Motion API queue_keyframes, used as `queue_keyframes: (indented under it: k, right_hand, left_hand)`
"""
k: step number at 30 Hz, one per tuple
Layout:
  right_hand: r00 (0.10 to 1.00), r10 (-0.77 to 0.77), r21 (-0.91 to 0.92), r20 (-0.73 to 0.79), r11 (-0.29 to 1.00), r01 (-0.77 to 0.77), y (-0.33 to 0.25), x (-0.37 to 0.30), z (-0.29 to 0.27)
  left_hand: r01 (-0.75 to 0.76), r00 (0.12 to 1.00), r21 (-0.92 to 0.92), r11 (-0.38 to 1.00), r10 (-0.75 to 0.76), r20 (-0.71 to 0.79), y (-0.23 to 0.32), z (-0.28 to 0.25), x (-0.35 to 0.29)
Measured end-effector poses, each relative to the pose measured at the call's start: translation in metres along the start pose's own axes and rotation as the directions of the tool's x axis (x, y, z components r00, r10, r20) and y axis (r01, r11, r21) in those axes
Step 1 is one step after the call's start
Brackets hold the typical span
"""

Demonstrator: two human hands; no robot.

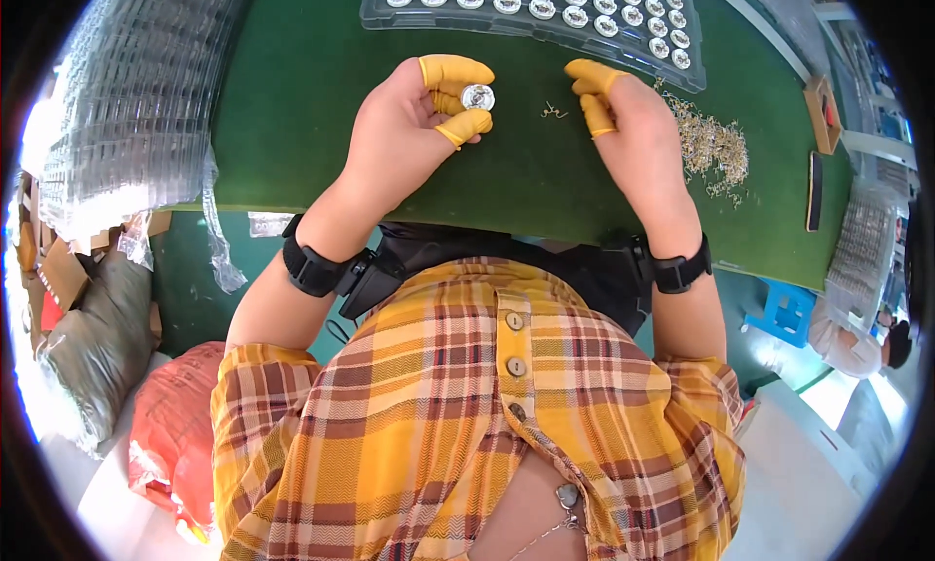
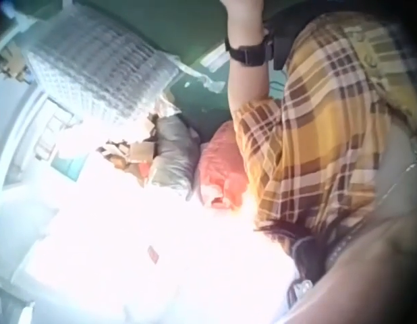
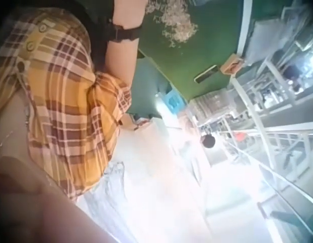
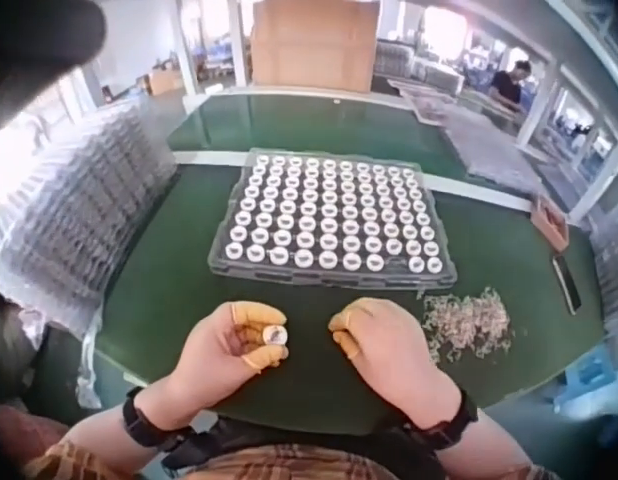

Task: Assemble small circular electronic components by inserting tiny pins and placing them into an organized tray.

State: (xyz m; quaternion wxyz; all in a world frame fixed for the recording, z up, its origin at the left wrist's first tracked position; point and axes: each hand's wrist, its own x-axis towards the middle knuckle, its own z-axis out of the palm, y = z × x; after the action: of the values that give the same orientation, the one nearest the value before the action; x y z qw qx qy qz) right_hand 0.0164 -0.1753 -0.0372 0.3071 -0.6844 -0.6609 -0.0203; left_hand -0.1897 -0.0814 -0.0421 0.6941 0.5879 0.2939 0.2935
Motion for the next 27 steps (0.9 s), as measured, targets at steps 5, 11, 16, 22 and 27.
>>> queue_keyframes:
  k: [5,11,16,22,27]
  right_hand:
    - [0.993,0.118,0.047,-0.012,0.992,-0.118,-0.003,-0.003,-0.007]
    - [0.995,0.094,-0.083,0.023,0.992,-0.092,-0.008,-0.006,-0.003]
    - [0.984,0.178,-0.042,-0.012,0.983,-0.179,0.003,-0.007,-0.009]
    - [0.975,0.221,-0.034,0.019,0.975,-0.22,-0.001,-0.016,-0.006]
    - [0.973,0.228,0.236,-0.036,0.948,-0.214,-0.006,-0.02,-0.002]
  left_hand:
    - [-0.071,0.995,0.064,0.995,0.066,0.068,-0.009,0.005,0.006]
    - [-0.02,0.999,-0.004,1.0,0.02,0.03,-0.006,0.013,0.005]
    - [0.001,0.997,-0.043,0.999,0.003,0.076,-0.005,0.015,0.005]
    - [0.032,0.997,0.044,0.999,-0.035,0.076,-0.005,0.025,0.007]
    - [0.043,0.996,-0.074,0.996,-0.037,0.084,-0.002,0.031,0.007]
